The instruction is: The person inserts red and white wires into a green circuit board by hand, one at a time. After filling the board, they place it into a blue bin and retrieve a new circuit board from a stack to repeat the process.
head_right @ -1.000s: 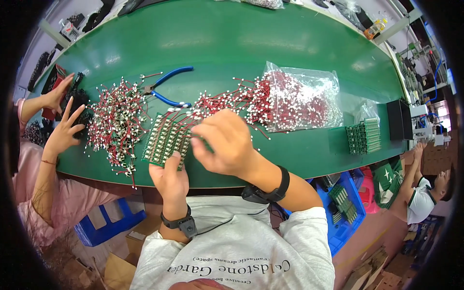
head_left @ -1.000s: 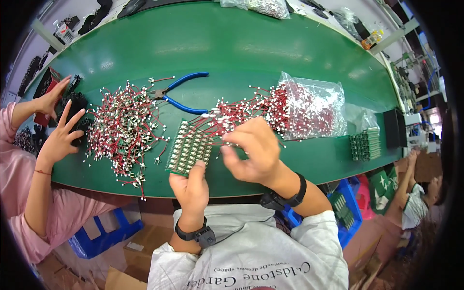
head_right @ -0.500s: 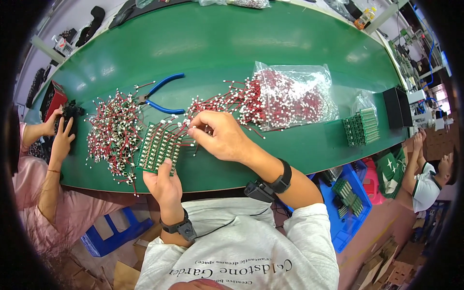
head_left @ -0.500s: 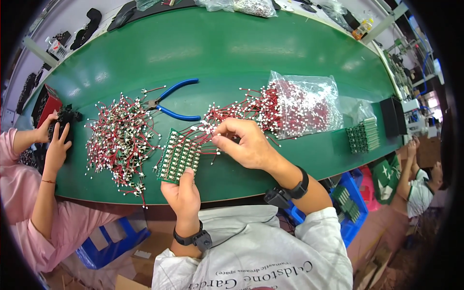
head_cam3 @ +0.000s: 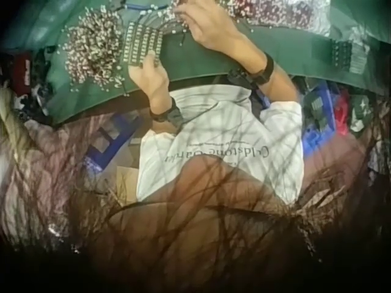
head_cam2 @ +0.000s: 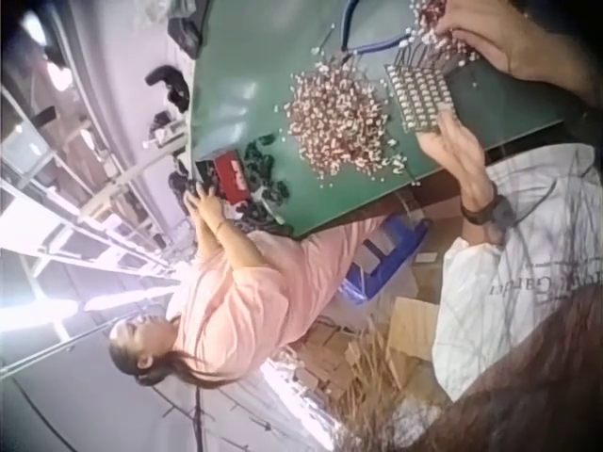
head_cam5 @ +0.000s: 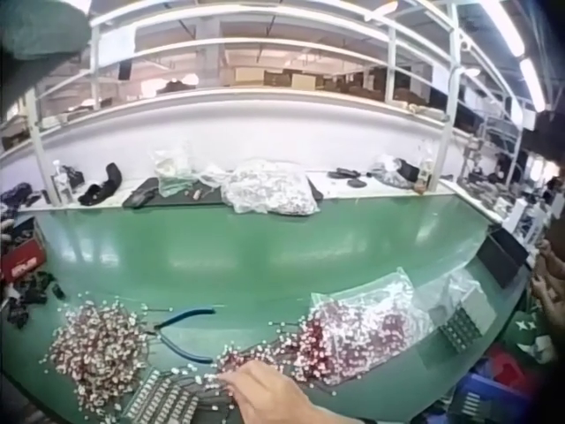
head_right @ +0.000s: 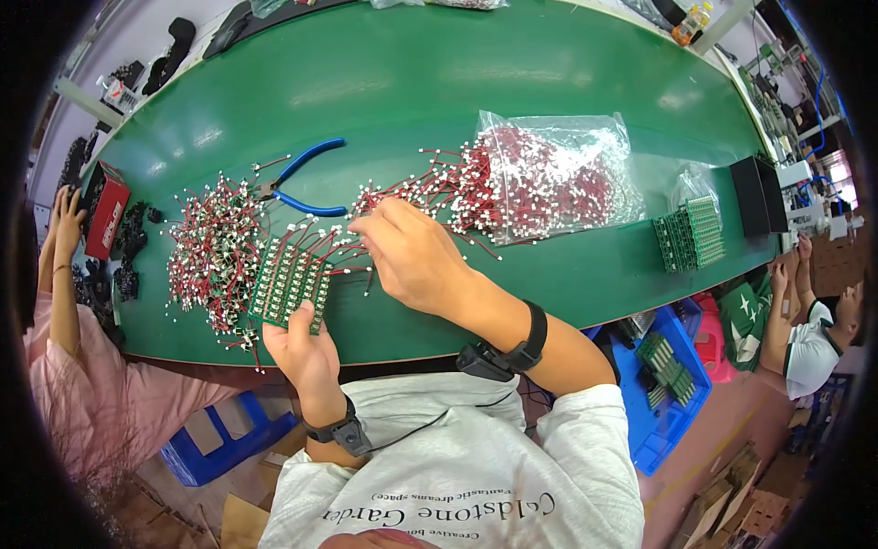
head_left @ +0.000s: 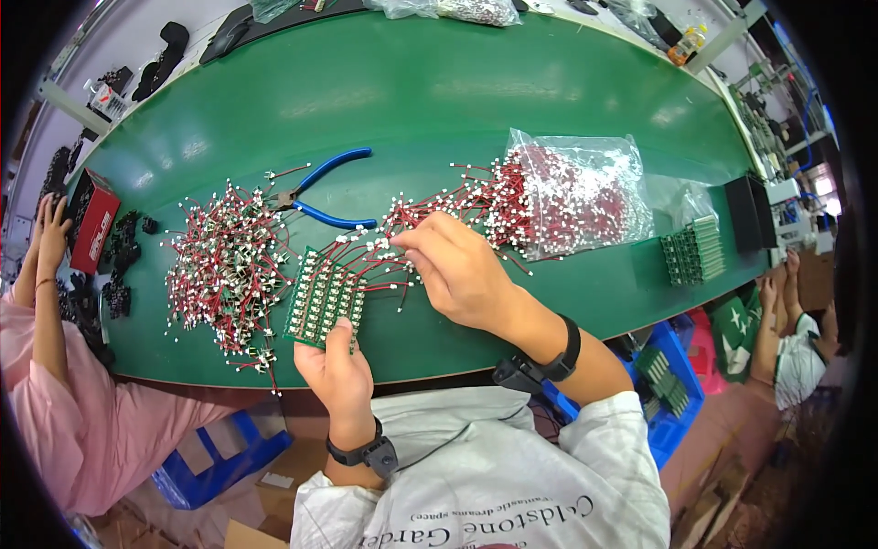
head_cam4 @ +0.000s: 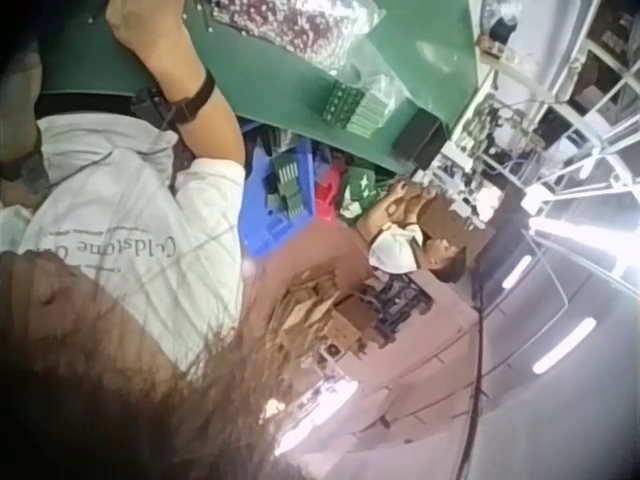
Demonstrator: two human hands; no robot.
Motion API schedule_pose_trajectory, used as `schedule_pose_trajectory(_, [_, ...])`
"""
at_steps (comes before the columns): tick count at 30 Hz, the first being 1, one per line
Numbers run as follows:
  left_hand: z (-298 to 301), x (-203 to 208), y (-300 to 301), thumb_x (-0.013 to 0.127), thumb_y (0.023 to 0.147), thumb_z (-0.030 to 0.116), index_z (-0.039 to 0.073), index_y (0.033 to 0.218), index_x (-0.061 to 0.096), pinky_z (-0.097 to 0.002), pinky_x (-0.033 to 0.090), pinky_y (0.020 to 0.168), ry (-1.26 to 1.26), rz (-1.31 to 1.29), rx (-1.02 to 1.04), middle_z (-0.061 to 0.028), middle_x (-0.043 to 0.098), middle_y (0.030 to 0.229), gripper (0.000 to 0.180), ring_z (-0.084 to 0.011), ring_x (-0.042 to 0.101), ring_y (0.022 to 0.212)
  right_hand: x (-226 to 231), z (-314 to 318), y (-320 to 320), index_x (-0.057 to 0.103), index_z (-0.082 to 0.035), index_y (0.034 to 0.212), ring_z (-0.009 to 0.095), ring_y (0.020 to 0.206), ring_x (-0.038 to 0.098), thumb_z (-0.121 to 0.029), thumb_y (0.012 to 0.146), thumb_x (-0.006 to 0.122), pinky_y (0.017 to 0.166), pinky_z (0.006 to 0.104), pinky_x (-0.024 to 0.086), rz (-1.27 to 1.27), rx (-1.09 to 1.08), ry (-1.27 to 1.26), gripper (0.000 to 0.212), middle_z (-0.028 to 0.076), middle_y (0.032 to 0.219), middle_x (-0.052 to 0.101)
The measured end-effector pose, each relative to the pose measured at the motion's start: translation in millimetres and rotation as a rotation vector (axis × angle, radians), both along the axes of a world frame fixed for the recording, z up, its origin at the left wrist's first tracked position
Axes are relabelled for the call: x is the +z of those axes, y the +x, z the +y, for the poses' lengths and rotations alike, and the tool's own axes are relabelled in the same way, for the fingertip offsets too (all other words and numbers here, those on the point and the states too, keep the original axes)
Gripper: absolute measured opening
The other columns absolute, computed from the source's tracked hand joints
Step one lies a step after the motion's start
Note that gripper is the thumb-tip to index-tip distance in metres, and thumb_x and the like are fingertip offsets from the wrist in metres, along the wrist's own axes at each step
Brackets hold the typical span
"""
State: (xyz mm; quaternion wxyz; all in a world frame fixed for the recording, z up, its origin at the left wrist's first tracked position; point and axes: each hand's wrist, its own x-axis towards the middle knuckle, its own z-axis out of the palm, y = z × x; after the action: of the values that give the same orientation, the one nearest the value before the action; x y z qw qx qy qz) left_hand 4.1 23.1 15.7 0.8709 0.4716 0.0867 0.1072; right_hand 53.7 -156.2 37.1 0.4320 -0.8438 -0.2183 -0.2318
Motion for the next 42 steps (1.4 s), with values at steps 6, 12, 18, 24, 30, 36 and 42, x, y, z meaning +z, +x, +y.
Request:
schedule_pose_trajectory(6, [-4,0,-2,0.050,0.085,-0.013,-0.006,0.114,0.058,-0.0259,0.048,0.077,0.048,-0.002,-0.022,-0.0073,0.064,0.103,0.031,-0.0111,0.060,0.087,3,-2,0,0.059,0.001,0.091,0.032,0.072,0.057,0.002,0.087,0.059,0.065,0.0392,0.046,0.112,0.019,0.102,0.004,0.014,0.081,0.057])
schedule_pose_trajectory(12, [-5,7,-1,0.051,0.085,-0.013,-0.007,0.114,0.058,-0.0260,0.048,0.077,0.004,0.019,-0.052,-0.0076,0.064,0.103,0.031,-0.0114,0.061,0.086,4,-4,1,0.060,-0.001,0.091,0.029,0.071,0.058,0.002,0.084,0.062,0.068,0.0398,0.046,0.073,0.011,0.029,0.008,0.011,0.078,0.058])
schedule_pose_trajectory(18, [-5,5,-3,0.051,0.086,-0.012,-0.007,0.113,0.058,-0.0251,0.047,0.076,0.040,0.010,-0.030,-0.0069,0.065,0.102,0.029,-0.0101,0.060,0.086,-1,-5,4,0.063,-0.005,0.082,0.026,0.069,0.058,-0.002,0.073,0.071,0.069,0.0415,0.047,-0.192,-0.037,-0.098,0.013,0.007,0.074,0.058])
schedule_pose_trajectory(24, [-8,3,-9,0.051,0.090,-0.008,-0.009,0.122,0.056,-0.0203,0.043,0.070,0.445,0.011,0.000,-0.0032,0.065,0.100,0.033,-0.0045,0.054,0.081,10,-3,-1,0.065,-0.007,0.081,0.026,0.069,0.061,-0.002,0.066,0.073,0.070,0.0398,0.052,-0.186,-0.138,-0.324,0.018,0.005,0.074,0.059])
schedule_pose_trajectory(30, [-17,14,-4,0.047,0.088,-0.011,-0.009,0.137,0.046,-0.0236,0.048,0.077,0.784,-0.102,-0.018,-0.0129,0.062,0.121,0.049,-0.0111,0.060,0.093,-3,-5,-1,0.065,-0.007,0.079,0.023,0.059,0.060,-0.001,0.066,0.072,0.052,0.0341,0.049,-0.162,-0.159,-0.241,0.015,0.006,0.066,0.058])
schedule_pose_trajectory(36, [-13,14,-1,0.042,0.086,-0.014,-0.009,0.143,0.039,-0.0303,0.049,0.092,0.959,-0.215,-0.034,-0.0211,0.053,0.141,0.057,-0.0255,0.061,0.118,-1,-6,-1,0.065,-0.002,0.079,0.020,0.053,0.062,0.001,0.069,0.070,0.049,0.0305,0.049,-0.051,-0.146,-0.135,0.011,0.009,0.067,0.063])
schedule_pose_trajectory(42, [-8,16,-10,0.044,0.088,-0.013,-0.009,0.142,0.040,-0.0254,0.046,0.090,0.765,0.015,-0.218,-0.0166,0.060,0.132,0.055,-0.0146,0.061,0.107,4,-5,-2,0.063,0.000,0.080,0.011,0.054,0.058,0.000,0.073,0.070,0.049,0.0259,0.046,0.127,-0.151,0.170,0.009,0.006,0.066,0.061])
